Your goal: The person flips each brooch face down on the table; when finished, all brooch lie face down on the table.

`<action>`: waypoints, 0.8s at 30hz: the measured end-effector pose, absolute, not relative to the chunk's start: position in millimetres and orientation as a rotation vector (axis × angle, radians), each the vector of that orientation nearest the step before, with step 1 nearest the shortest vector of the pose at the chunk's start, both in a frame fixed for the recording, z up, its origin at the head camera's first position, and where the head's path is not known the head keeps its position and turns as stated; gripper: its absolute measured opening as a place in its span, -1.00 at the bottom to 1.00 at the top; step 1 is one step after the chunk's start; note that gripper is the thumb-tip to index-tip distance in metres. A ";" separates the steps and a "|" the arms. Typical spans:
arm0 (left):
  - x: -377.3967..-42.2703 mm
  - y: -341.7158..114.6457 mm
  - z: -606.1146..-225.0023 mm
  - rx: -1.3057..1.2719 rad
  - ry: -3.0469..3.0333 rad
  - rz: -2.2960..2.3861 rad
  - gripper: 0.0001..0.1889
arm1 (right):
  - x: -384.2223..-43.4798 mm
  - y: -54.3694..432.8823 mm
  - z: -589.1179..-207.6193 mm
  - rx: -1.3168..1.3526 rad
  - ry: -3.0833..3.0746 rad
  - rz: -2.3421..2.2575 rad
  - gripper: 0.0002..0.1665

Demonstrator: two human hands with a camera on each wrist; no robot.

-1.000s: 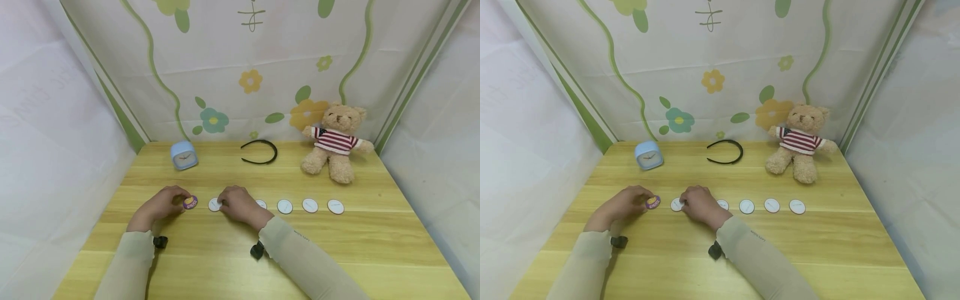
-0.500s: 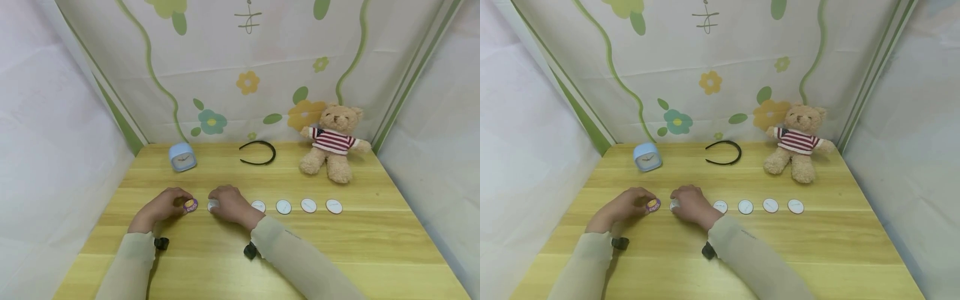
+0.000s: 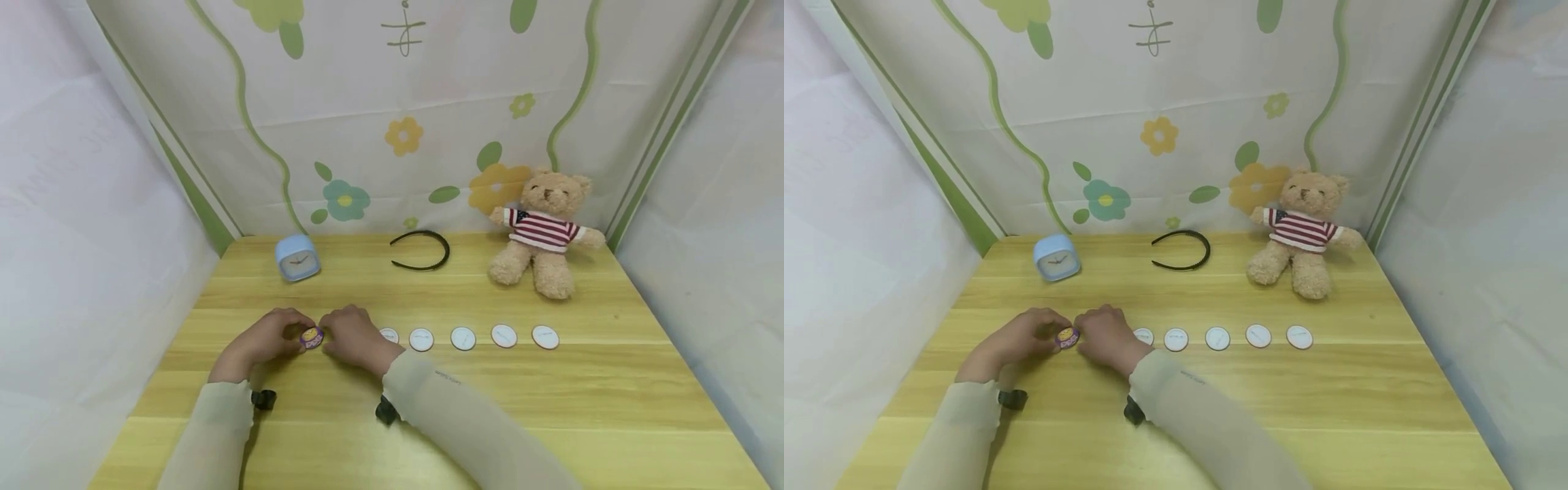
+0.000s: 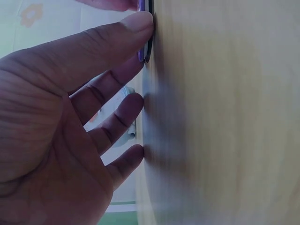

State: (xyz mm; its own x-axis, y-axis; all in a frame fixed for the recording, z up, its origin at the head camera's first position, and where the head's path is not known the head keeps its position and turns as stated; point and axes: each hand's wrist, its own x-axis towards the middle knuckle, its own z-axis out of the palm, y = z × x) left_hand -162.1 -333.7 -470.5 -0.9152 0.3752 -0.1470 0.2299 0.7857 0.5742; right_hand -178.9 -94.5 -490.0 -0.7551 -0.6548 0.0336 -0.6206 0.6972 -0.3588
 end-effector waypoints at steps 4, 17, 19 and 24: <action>-162.8 -333.0 -470.1 0.490 2.709 0.837 -0.64 | -177.9 -100.6 -491.7 -1.112 2.859 -0.516 -0.75; -160.5 -339.5 -471.4 0.479 2.688 0.872 -0.74 | -175.1 -95.9 -488.6 -1.127 2.858 -0.527 -0.72; -159.6 -341.7 -470.1 0.444 2.687 0.906 -0.75 | -175.6 -94.7 -488.1 -1.108 2.862 -0.577 -0.71; -160.9 -339.6 -465.9 0.399 2.706 0.956 -0.73 | -178.3 -92.3 -486.2 -1.057 2.916 -0.709 -0.75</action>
State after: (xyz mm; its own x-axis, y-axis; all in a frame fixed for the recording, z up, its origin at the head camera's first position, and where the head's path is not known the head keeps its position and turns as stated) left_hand -160.9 -339.6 -465.9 -0.9330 0.3332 -0.1363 0.1737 0.7482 0.6404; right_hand -178.3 -92.3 -486.2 -0.7786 -0.5996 0.1850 -0.6176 0.6801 -0.3950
